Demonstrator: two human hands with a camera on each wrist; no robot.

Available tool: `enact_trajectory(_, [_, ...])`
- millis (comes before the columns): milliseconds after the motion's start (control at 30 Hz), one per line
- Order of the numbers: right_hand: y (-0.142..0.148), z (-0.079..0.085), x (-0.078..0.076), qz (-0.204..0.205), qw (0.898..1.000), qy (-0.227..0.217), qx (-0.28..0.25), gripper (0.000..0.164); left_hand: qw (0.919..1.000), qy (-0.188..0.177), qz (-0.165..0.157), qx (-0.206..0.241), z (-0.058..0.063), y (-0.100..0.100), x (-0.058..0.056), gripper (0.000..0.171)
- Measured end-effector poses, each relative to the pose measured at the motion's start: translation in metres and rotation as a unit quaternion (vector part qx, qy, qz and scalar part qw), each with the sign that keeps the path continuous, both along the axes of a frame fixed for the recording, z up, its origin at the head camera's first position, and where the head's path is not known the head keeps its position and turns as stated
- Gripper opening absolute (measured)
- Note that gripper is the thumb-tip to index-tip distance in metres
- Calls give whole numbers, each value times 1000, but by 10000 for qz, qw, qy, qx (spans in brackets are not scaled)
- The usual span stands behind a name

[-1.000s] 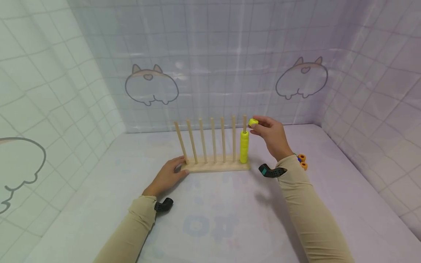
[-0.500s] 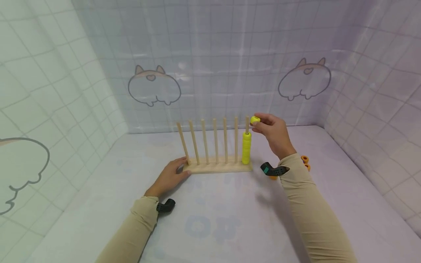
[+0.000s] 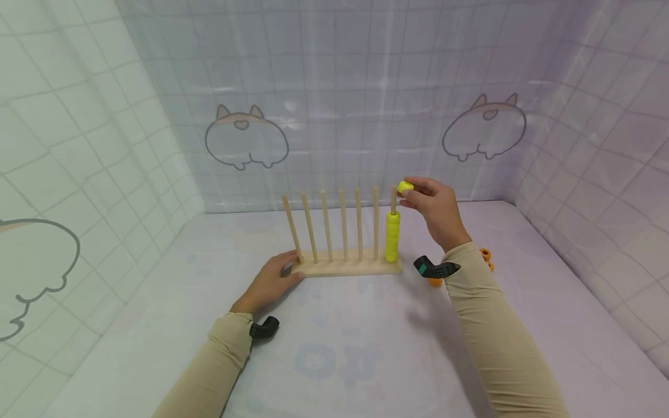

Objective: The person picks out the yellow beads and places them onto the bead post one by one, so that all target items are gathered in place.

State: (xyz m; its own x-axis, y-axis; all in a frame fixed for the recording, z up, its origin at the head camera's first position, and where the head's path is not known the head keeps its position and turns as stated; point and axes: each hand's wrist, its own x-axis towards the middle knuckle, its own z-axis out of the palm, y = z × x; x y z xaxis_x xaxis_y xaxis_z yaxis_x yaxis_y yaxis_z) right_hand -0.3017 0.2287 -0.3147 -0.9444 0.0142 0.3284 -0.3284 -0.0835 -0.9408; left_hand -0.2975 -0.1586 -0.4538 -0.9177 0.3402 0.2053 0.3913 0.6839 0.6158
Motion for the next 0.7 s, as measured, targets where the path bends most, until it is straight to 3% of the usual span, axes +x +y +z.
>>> enact_trajectory(400, [-4, 4, 0, 21, 9993, 101, -360, 43, 9999, -54, 16, -88, -1, 1, 0, 57])
enact_trajectory(700, [-4, 9, -1, 166, 9990, 301, -288, 47, 10000, -25, 10, -62, -5, -1, -6, 58])
